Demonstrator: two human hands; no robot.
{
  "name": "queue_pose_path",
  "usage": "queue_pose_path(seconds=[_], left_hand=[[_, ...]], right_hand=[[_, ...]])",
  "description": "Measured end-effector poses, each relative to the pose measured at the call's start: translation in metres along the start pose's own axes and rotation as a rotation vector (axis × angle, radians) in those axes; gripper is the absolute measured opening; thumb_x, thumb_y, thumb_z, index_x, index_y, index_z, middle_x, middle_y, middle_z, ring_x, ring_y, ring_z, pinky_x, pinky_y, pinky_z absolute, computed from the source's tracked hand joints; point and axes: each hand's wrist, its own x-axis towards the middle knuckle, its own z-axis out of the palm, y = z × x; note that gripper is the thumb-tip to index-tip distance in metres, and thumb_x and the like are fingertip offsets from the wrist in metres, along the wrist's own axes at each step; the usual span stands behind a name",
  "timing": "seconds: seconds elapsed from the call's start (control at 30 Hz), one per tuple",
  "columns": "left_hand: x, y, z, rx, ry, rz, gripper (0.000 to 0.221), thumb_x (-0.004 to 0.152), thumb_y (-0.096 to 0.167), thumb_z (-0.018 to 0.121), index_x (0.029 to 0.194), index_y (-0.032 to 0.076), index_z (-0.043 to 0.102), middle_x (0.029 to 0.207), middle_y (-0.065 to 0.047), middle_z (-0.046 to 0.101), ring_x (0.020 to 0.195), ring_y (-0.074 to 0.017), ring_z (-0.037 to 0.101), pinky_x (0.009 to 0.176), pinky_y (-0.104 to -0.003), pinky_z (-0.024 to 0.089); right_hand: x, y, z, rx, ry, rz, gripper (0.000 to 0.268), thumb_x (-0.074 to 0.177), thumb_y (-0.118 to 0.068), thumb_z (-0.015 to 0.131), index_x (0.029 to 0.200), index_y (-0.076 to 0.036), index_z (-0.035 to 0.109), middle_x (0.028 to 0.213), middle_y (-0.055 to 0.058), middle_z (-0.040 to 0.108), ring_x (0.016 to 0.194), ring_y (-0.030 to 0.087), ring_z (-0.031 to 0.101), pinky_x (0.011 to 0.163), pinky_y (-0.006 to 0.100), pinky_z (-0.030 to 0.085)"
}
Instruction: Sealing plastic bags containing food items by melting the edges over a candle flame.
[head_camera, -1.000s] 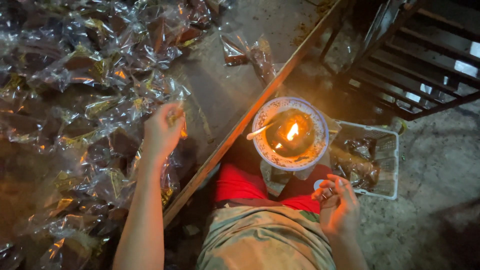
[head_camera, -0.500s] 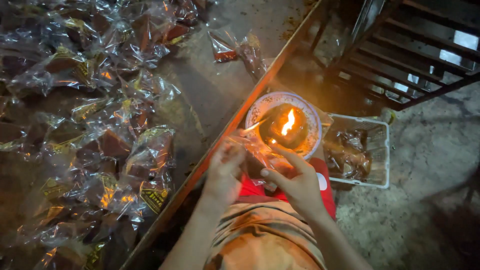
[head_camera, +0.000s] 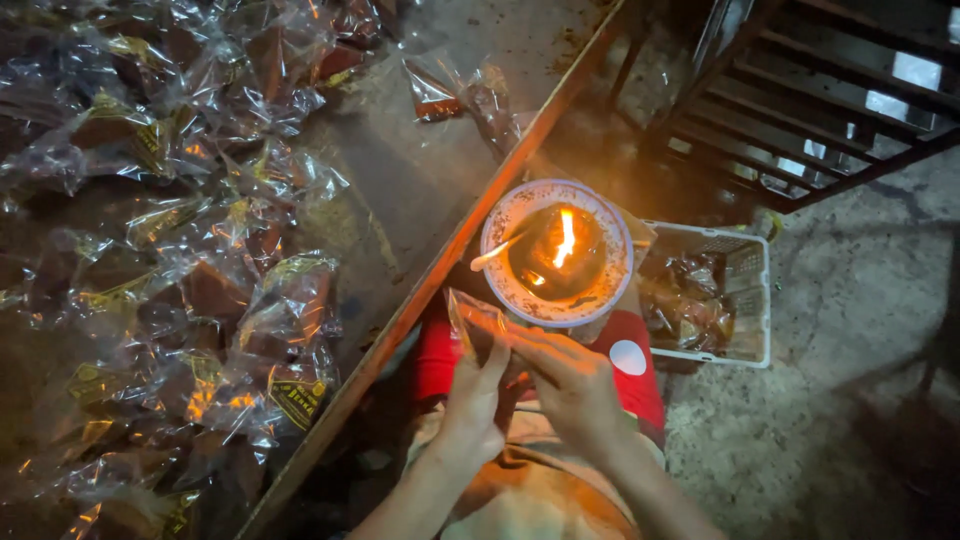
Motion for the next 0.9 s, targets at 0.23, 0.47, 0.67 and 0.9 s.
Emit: queue_pose_path(seconds=[0.23,0.47,0.67,0.9], left_hand=[[-0.004,0.039,-0.024,0.496,-0.136,0.479,0.085,0.076,0.027,0.083,0.149,0.008,0.045,0.149,-0.014,0.055,0.128,-0.0238,0.056,0.098,-0.03,0.053],[-0.017,0.031,0.012,0.922,-0.447,0.125,0.026,0.074,0.013,0.092,0.083,0.01,0.068,0.077,0.005,0.06,0.078,-0.0053,0.053,0.071,-0.024,0.048],[-0.005,0.046,0.033,0.781,-0.367,0.108,0.014,0.08,0.012,0.086,0.083,0.003,0.077,0.075,-0.005,0.071,0.069,-0.007,0.062,0.063,-0.023,0.053],[-0.003,0.025,0.028,0.142,-0.087,-0.235,0.053,0.078,0.019,0.077,0.128,0.015,0.06,0.111,-0.011,0.075,0.097,-0.0263,0.073,0.081,-0.032,0.054]], right_hand=[[0.021,-0.028,-0.069,-0.506,-0.177,-0.086,0.032,0.073,-0.001,0.064,0.084,-0.03,0.073,0.101,-0.006,0.063,0.091,0.026,0.053,0.068,0.047,0.032],[0.029,-0.025,-0.071,0.051,-0.301,0.128,0.013,0.09,-0.009,0.064,0.081,-0.015,0.071,0.077,0.001,0.051,0.068,0.018,0.053,0.066,0.031,0.042],[0.02,-0.013,-0.071,0.173,-0.247,0.303,0.018,0.089,-0.03,0.072,0.092,-0.012,0.073,0.09,0.001,0.065,0.084,0.014,0.063,0.076,0.028,0.049],[0.007,-0.007,-0.047,0.379,0.303,0.397,0.012,0.087,-0.002,0.075,0.079,0.001,0.066,0.107,0.015,0.06,0.084,0.02,0.068,0.062,0.032,0.072]])
